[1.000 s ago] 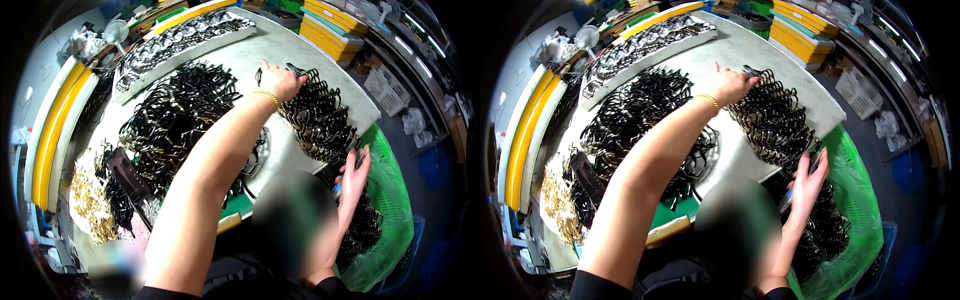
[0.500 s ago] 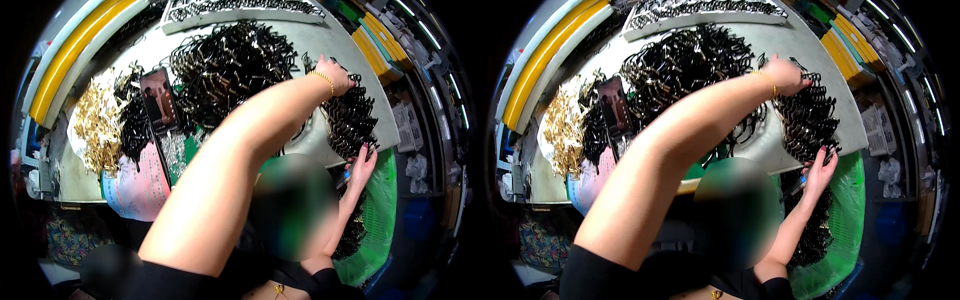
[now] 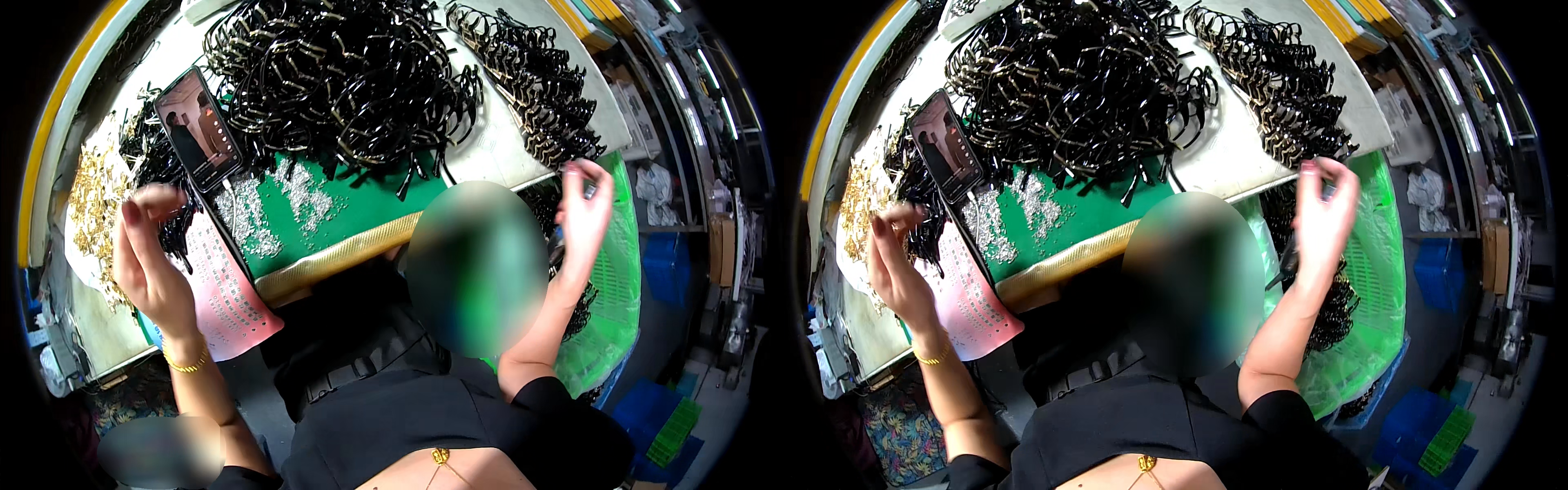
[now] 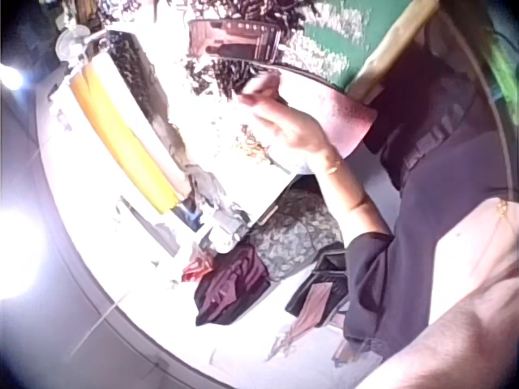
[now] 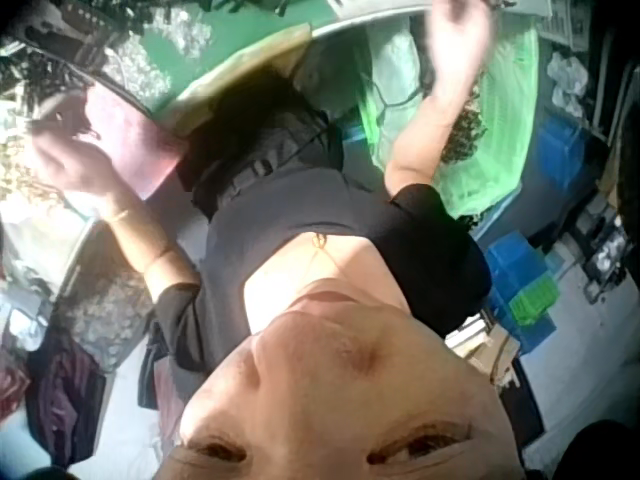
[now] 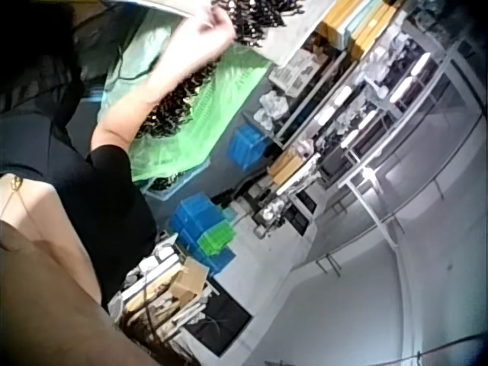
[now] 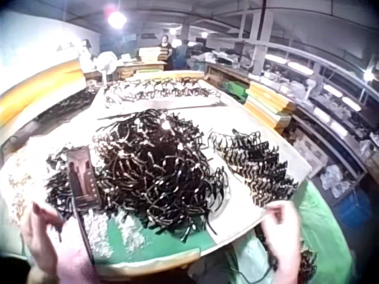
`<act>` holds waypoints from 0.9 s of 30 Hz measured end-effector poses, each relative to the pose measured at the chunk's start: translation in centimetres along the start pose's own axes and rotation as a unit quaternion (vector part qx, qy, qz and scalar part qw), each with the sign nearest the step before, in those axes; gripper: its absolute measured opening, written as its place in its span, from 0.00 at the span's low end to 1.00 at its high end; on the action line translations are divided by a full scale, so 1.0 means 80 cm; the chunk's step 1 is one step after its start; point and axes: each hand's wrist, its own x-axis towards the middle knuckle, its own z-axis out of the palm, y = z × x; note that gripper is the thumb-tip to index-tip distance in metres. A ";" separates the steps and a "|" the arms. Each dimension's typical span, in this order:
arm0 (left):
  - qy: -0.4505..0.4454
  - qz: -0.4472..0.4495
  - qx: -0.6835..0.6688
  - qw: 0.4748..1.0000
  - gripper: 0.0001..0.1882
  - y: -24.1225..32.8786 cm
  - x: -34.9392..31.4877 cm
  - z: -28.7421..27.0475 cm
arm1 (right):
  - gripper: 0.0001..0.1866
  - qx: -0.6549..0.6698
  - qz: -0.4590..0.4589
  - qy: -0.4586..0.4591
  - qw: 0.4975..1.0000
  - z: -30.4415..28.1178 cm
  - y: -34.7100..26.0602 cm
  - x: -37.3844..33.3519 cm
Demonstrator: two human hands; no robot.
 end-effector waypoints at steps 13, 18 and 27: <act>0.082 -0.199 0.142 0.966 0.12 -0.068 -0.121 -0.109 | 0.17 -0.152 -0.179 -0.318 0.919 0.071 -0.070 -0.065; 0.084 -0.054 0.335 0.937 0.07 -0.092 -0.077 -0.140 | 0.15 -0.254 -0.284 -0.273 0.883 0.080 -0.080 -0.070; -0.047 -0.003 0.392 0.919 0.05 -0.114 -0.019 -0.147 | 0.10 -0.080 -0.103 -0.328 0.936 0.064 -0.068 -0.064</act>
